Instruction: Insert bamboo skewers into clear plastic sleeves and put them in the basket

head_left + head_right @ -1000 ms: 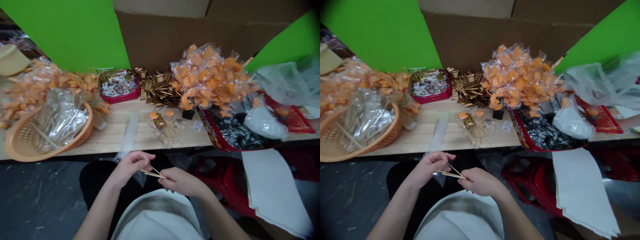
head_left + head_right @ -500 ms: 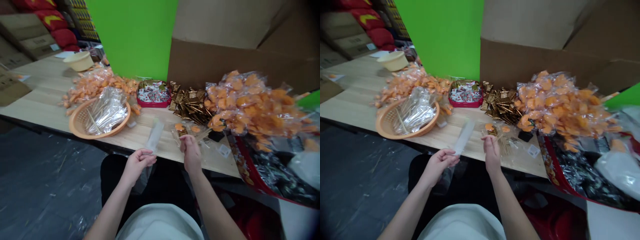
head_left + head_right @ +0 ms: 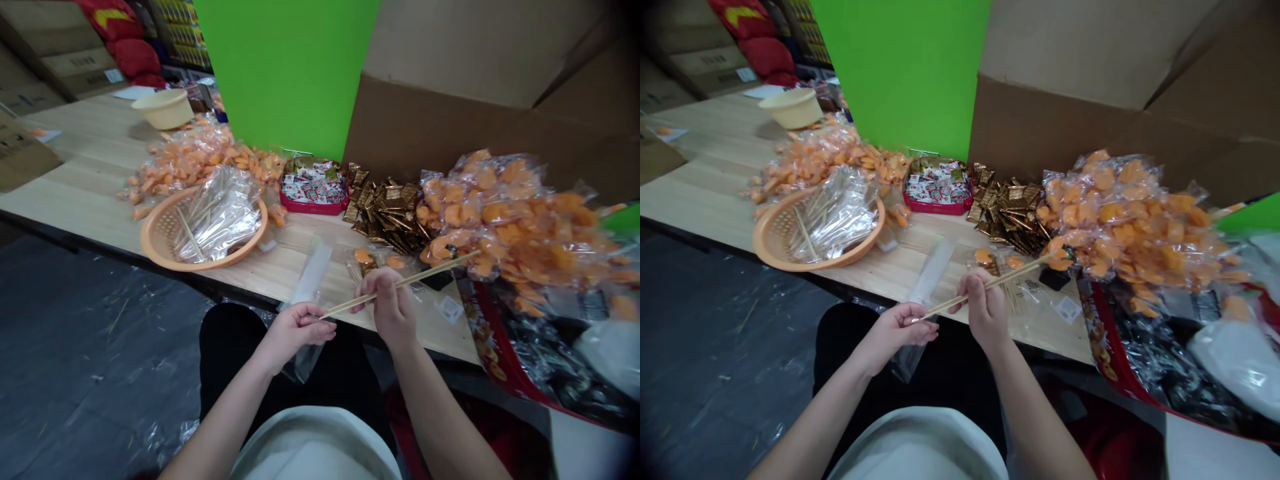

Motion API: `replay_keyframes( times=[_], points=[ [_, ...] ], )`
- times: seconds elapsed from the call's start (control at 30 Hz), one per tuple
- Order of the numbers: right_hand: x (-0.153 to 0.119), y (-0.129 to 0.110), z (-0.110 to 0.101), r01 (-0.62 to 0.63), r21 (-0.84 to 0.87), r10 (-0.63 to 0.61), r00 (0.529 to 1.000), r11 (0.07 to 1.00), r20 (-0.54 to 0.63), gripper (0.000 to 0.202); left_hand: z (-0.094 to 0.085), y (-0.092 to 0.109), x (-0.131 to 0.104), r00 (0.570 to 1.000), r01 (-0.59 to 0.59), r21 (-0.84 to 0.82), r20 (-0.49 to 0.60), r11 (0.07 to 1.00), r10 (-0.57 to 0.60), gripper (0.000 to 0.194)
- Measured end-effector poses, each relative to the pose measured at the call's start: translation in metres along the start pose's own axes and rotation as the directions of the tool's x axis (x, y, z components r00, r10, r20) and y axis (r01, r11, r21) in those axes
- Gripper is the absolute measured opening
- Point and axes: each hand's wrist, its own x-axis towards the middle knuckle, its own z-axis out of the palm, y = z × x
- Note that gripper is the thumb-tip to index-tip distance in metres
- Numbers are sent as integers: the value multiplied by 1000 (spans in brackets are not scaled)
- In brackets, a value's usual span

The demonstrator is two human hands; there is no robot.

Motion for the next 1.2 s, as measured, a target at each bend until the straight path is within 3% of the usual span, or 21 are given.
replay_keyframes(
  times=[0.23, 0.5, 0.57, 0.6, 0.67, 0.7, 0.77, 0.8, 0.83, 0.9, 0.93, 0.97, 1.0, 1.03, 1.1, 1.13, 1.2],
  points=[
    [6, -1, -5, -27, -27, 31, 989, 999, 143, 37, -1, 6, -9, 987, 78, -23, 142, 997, -74, 32],
    [-13, 15, 6, 24, -199, 52, 929, 980, 367, 42, 8, 9, -5, 964, 88, 16, 250, 996, -89, 34],
    [-16, 22, 7, -40, -197, 122, 897, 980, 425, 34, 9, 9, -3, 967, 78, 22, 242, 997, -81, 35],
    [-14, 24, 5, -93, -165, 154, 900, 982, 407, 28, 9, 8, -2, 971, 77, 27, 227, 997, -81, 35],
    [-5, 23, -1, -154, -26, 155, 958, 988, 241, 32, 8, 5, 0, 978, 82, 33, 188, 996, -87, 34],
    [1, 21, -5, -121, 49, 116, 988, 991, 103, 36, 9, 5, 0, 980, 85, 37, 177, 996, -90, 33],
    [11, 12, -12, 31, 90, -18, 990, 995, -138, 40, 10, 4, 1, 980, 95, 41, 173, 995, -101, 32],
    [13, 7, -13, 86, 37, -79, 985, 996, -153, 40, 11, 4, 2, 978, 99, 40, 180, 994, -104, 33],
    [12, 3, -13, 106, -44, -109, 991, 993, -83, 39, 13, 5, 2, 977, 96, 34, 186, 995, -100, 33],
    [3, -2, -9, 79, -218, -25, 971, 973, 239, 37, 15, 8, 3, 983, 47, 18, 176, 999, -49, 31],
    [-4, -2, -6, 59, -284, 61, 915, 957, 398, 38, 16, 9, 3, 986, 8, 12, 164, 1000, -10, 30],
    [-11, 0, -4, 40, -319, 125, 868, 947, 481, 41, 15, 10, 3, 988, -25, 5, 150, 1000, 24, 29],
    [-17, 3, -3, 11, -322, 152, 864, 947, 480, 46, 15, 10, 3, 990, -47, -2, 135, 999, 47, 30],
    [-22, 7, -2, -32, -298, 156, 902, 954, 403, 49, 14, 10, 3, 991, -54, -10, 120, 999, 54, 32],
    [-27, 16, -2, -160, -226, 200, 965, 961, 171, 41, 12, 7, 3, 995, -58, -23, 86, 998, 60, 38],
    [-28, 19, -2, -232, -202, 257, 960, 952, 108, 35, 11, 5, 2, 995, -78, -26, 67, 997, 79, 39],
    [-28, 20, -1, -318, -217, 354, 922, 923, 156, 28, 11, 1, 2, 989, -137, -18, 45, 990, 138, 35]
  ],
)
